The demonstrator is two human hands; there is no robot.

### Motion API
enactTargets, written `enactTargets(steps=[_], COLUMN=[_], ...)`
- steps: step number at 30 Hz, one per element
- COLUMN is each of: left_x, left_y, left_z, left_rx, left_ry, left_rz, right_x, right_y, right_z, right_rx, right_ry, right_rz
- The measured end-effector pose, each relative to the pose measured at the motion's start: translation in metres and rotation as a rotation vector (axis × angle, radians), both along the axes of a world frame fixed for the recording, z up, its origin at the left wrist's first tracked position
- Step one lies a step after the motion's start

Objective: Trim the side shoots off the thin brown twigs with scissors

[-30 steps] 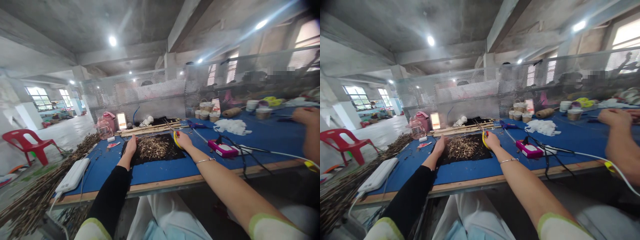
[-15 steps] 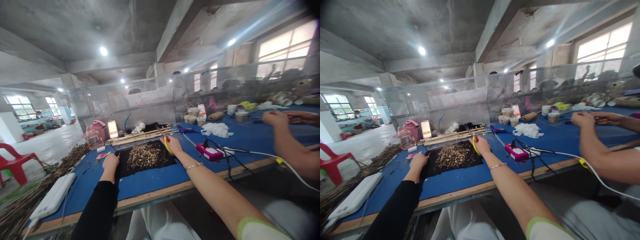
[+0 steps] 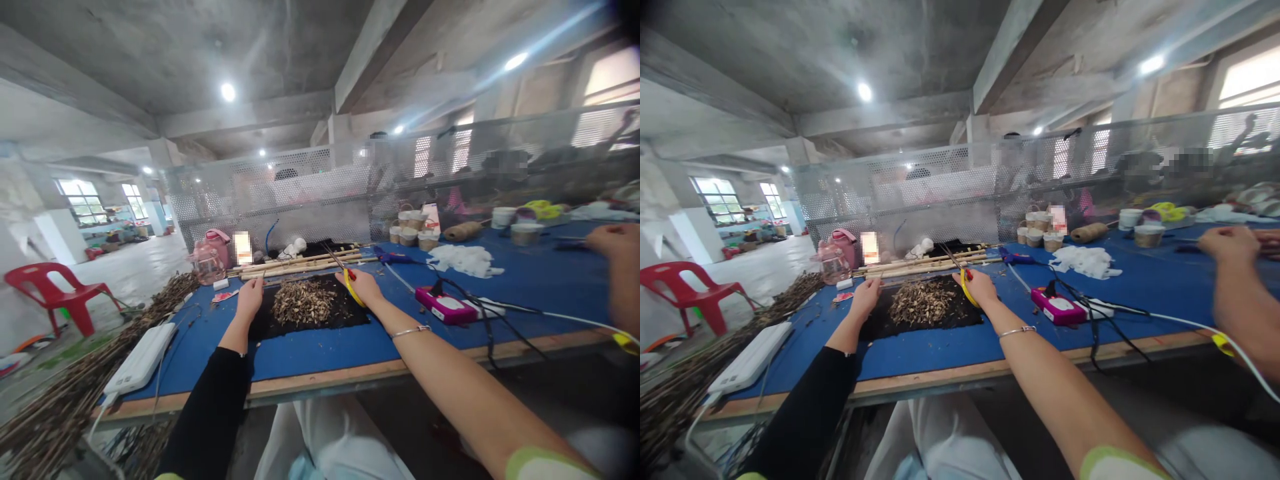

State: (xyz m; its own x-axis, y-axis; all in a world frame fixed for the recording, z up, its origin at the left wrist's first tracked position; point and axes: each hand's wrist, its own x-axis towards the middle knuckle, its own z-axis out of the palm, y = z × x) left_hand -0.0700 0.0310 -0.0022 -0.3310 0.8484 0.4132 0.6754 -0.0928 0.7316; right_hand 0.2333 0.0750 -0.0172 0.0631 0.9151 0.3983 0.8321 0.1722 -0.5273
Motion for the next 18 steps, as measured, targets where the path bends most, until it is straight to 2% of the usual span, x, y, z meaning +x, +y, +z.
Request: enactTargets(steps=[4,8,12,14,16,18], left_x=[0.002,0.01,0.023,0.029,0.036,0.042], left_y=[-0.001,-0.008,-0.021,-0.025,-0.024,-0.019], left_z=[-0.003,0.0,0.018,0.032,0.047,0.059], left_rx=[-0.031,-0.048,0.144,0.214,0.197,0.163], left_ry=[-0.03,0.066,0.151,-0.029,-0.399,-0.766], left_rz=[-0.067,-0.109,-0.075,-0.102,-0.187,-0.334], right_x=[-0.001,-0.002,-0.003,-0.003,-0.003,-0.003], right_y=[0.002,0.0,-0.003,-0.003,-0.003,-0.002], right_z=[-0.002,-0.001,0.002,0.002,0.002,0.002], right_rx=[0.008,0.0,-0.013,-0.019,-0.021,-0.02], right_ry=[-0.023,-0.036,-0.037,-0.041,-0.044,-0.044], right_rz=[0.029,0.042,0.035,0.03,0.032,0.037])
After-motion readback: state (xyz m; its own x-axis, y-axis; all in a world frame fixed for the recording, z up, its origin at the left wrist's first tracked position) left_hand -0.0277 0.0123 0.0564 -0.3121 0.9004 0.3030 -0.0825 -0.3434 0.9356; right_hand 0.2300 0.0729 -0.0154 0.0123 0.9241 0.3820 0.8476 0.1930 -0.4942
